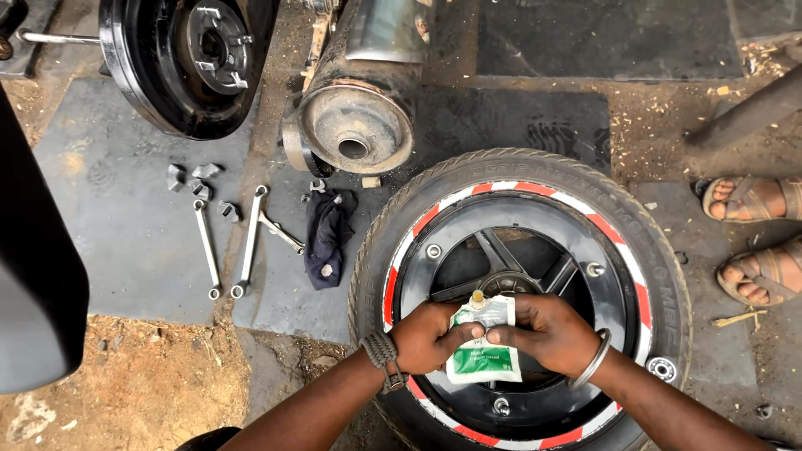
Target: Applying grease to motorcycle wheel bearings and reassembling the axle components.
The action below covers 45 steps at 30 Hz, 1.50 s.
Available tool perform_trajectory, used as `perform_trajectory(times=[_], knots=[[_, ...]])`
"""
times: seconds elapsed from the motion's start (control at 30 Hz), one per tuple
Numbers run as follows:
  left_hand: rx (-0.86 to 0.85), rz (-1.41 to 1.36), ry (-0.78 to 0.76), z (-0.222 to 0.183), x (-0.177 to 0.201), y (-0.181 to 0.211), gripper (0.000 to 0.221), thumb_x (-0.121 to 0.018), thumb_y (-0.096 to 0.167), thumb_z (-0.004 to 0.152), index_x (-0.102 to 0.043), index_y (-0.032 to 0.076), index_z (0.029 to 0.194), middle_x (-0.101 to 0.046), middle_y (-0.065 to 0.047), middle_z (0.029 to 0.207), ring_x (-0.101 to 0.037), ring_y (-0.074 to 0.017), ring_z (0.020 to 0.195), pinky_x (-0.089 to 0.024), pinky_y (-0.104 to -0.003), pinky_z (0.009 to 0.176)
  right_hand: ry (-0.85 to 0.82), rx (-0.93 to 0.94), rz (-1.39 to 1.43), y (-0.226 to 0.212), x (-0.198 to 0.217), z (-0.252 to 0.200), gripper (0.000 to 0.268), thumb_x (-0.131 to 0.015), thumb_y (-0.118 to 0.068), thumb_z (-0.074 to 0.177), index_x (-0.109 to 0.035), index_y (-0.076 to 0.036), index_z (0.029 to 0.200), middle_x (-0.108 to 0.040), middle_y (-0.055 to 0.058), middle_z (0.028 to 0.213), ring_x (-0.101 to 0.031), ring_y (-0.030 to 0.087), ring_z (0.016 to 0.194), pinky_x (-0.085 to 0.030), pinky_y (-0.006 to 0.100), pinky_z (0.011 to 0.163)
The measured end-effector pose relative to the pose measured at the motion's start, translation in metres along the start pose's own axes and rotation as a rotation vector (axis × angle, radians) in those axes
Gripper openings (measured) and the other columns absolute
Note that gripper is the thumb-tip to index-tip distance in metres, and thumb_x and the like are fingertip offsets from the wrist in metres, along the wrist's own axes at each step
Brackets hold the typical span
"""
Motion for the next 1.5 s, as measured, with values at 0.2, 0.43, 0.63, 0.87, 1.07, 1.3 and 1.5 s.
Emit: perform_trajectory(times=[0.2, 0.43, 0.63, 0.87, 1.07, 1.3, 1.5], knots=[[0.045, -0.036, -0.078, -0.001, -0.006, 0.004, 0.041, -0.056, 0.039, 0.107, -0.066, -0.001, 0.108, -0.068, -0.006, 0.068, -0.068, -0.0124, 0.054, -0.057, -0.029, 0.05, 0.066, -0.001, -0.103, 0.026, 0.011, 0.0, 0.021, -0.073, -0.004, 0.089, -0.076, 0.006, 0.107, -0.082, 0.013, 0.088, -0.073, 0.011, 0.08, -0.059, 0.028, 0.07], [-0.018, 0.108, 0.008, 0.003, -0.001, 0.016, 0.042, -0.053, 0.043, 0.104, -0.066, 0.003, 0.106, -0.067, -0.008, 0.062, -0.069, -0.0133, 0.052, -0.057, -0.03, 0.05, 0.157, -0.048, -0.231, 0.015, 0.009, -0.005, 0.023, -0.073, -0.007, 0.089, -0.076, 0.004, 0.109, -0.081, 0.013, 0.082, -0.07, 0.009, 0.072, -0.056, 0.029, 0.061], [-0.149, 0.169, 0.069, 0.006, -0.002, 0.005, 0.041, -0.058, 0.043, 0.103, -0.069, 0.003, 0.104, -0.063, -0.008, 0.063, -0.064, -0.0173, 0.055, -0.05, -0.036, 0.054, -0.037, -0.018, -0.007, 0.009, 0.01, -0.004, 0.036, -0.069, -0.006, 0.088, -0.07, -0.001, 0.124, -0.082, 0.01, 0.1, -0.075, 0.01, 0.09, -0.061, 0.026, 0.08], [0.01, -0.149, -0.086, 0.002, -0.019, 0.002, 0.047, -0.057, 0.044, 0.103, -0.066, -0.002, 0.101, -0.068, -0.008, 0.069, -0.071, -0.0147, 0.057, -0.059, -0.03, 0.049, 0.024, 0.021, -0.019, 0.032, 0.014, -0.005, 0.025, -0.072, -0.007, 0.09, -0.076, 0.006, 0.11, -0.082, 0.013, 0.094, -0.075, 0.013, 0.084, -0.063, 0.029, 0.076], [0.014, -0.149, -0.044, 0.007, -0.016, -0.005, 0.049, -0.052, 0.044, 0.104, -0.067, -0.003, 0.102, -0.071, -0.009, 0.071, -0.072, -0.0149, 0.056, -0.06, -0.028, 0.046, 0.157, -0.001, 0.03, 0.035, 0.013, -0.008, 0.025, -0.068, -0.007, 0.091, -0.075, 0.004, 0.112, -0.082, 0.01, 0.094, -0.075, 0.011, 0.081, -0.062, 0.027, 0.07], [-0.071, 0.085, 0.104, 0.006, -0.004, 0.007, 0.05, -0.058, 0.045, 0.104, -0.07, -0.003, 0.104, -0.073, -0.013, 0.076, -0.074, -0.0183, 0.071, -0.057, -0.031, 0.062, 0.21, 0.038, -0.07, 0.029, 0.02, -0.006, 0.026, -0.069, -0.006, 0.091, -0.074, 0.003, 0.115, -0.082, 0.01, 0.094, -0.074, 0.011, 0.083, -0.06, 0.027, 0.071], [-0.031, -0.064, 0.241, 0.004, -0.002, 0.007, 0.049, -0.059, 0.045, 0.1, -0.062, 0.001, 0.122, -0.076, -0.01, 0.088, -0.075, -0.0133, 0.08, -0.059, -0.03, 0.068, 0.215, 0.125, -0.153, 0.015, 0.024, -0.008, 0.027, -0.071, -0.006, 0.09, -0.073, 0.001, 0.116, -0.082, 0.008, 0.097, -0.075, 0.01, 0.086, -0.061, 0.025, 0.074]])
Point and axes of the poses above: each hand's wrist, its own z-axis towards the middle knuckle, its own x-axis out of the back of the hand, y = z × x, the point moved 10 cm from there along z, towards the middle knuckle
